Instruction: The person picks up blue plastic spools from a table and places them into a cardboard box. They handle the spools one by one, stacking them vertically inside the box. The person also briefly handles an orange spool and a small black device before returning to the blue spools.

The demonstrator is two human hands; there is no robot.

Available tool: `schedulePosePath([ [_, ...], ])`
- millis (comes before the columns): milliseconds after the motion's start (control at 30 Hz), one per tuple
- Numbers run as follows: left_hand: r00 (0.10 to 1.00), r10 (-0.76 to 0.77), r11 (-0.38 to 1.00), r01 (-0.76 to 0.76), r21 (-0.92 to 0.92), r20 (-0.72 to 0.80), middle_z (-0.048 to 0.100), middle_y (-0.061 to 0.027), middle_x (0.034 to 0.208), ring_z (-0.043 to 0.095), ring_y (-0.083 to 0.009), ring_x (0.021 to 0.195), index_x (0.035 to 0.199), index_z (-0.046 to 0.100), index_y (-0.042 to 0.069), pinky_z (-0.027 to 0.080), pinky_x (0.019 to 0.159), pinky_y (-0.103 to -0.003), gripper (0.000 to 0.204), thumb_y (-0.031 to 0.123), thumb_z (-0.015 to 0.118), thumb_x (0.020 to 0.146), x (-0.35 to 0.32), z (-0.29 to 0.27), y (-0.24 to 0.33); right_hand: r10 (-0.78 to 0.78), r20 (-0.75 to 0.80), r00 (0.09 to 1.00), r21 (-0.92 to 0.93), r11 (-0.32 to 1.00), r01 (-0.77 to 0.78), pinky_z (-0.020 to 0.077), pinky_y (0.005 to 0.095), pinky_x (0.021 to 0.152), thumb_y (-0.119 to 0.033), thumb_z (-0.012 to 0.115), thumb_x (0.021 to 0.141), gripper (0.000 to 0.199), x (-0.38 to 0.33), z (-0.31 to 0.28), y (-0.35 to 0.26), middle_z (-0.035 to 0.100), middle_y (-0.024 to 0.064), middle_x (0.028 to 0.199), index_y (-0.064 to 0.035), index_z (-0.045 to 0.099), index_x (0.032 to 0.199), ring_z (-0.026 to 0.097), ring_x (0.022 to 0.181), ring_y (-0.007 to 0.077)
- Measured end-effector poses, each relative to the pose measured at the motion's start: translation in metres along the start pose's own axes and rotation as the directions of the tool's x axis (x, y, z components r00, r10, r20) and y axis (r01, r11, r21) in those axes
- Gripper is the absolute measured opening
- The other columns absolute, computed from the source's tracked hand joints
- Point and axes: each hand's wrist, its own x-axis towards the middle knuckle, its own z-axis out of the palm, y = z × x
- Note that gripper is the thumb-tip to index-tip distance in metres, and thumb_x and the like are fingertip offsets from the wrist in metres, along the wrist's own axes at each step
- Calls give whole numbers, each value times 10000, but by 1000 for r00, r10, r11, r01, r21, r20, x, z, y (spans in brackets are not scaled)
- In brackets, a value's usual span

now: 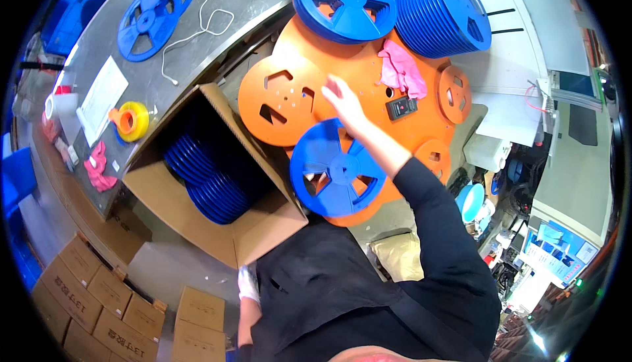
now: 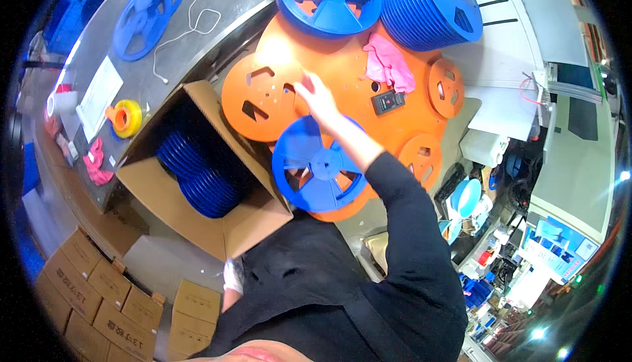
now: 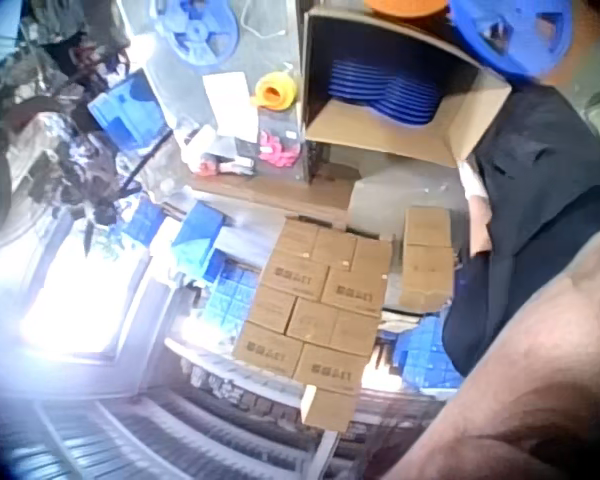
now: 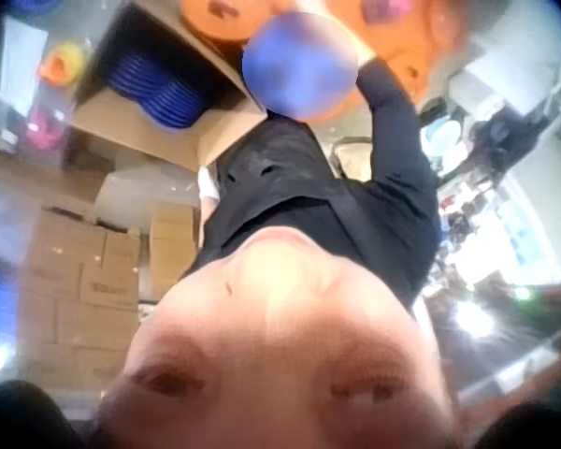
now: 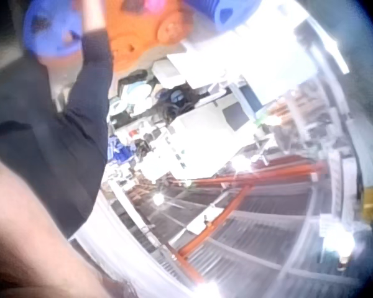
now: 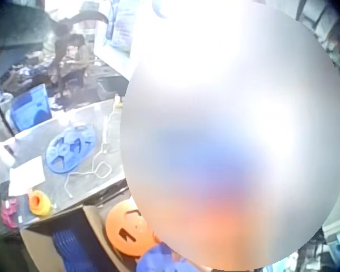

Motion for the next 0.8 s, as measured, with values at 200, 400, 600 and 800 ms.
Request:
schedulePosePath([
  [200, 950, -229, 972, 234, -4, -213, 610, -4, 922, 514, -117, 696, 1312, 516, 144, 431, 583, -279, 429, 326, 518, 923, -53, 18, -23, -486, -44, 873, -721, 620, 308, 376, 387, 1055, -438, 737, 755, 827, 195, 16, -52, 489, 234, 1342, 24, 418, 1363, 496, 1225, 361],
  [400, 943, -213, 977, 209, -45, -255, 626, -160, 791, 600, -311, 708, 986, 617, 15, 502, 718, -372, 223, 202, 546, 887, -73, 27, -42, 72, 81, 994, -883, 469, 38, 441, 370, 989, -478, 758, 684, 784, 239, 28, -44, 557, 229, 1266, 22, 547, 1250, 558, 1162, 331],
  [600, 977, -193, 979, 185, -90, -90, 519, 45, 797, 441, -62, 609, 1295, 525, 111, 372, 523, -215, 402, 263, 517, 923, -65, 31, -27, -148, 140, 979, -897, 401, 189, 454, 383, 967, -343, 793, 659, 596, 182, 23, -11, 601, 202, 1168, -60, 602, 1147, 587, 1098, 326],
  [800, 991, -115, 993, 111, -49, -75, 539, 24, 828, 476, -92, 707, 1295, 526, 105, 419, 642, -251, 414, 304, 532, 932, -35, 15, -3, -48, 296, 954, -805, 525, 276, 485, 394, 863, -389, 694, 707, 518, 84, 9, -47, 659, 187, 1009, -63, 624, 1103, 632, 963, 342],
])
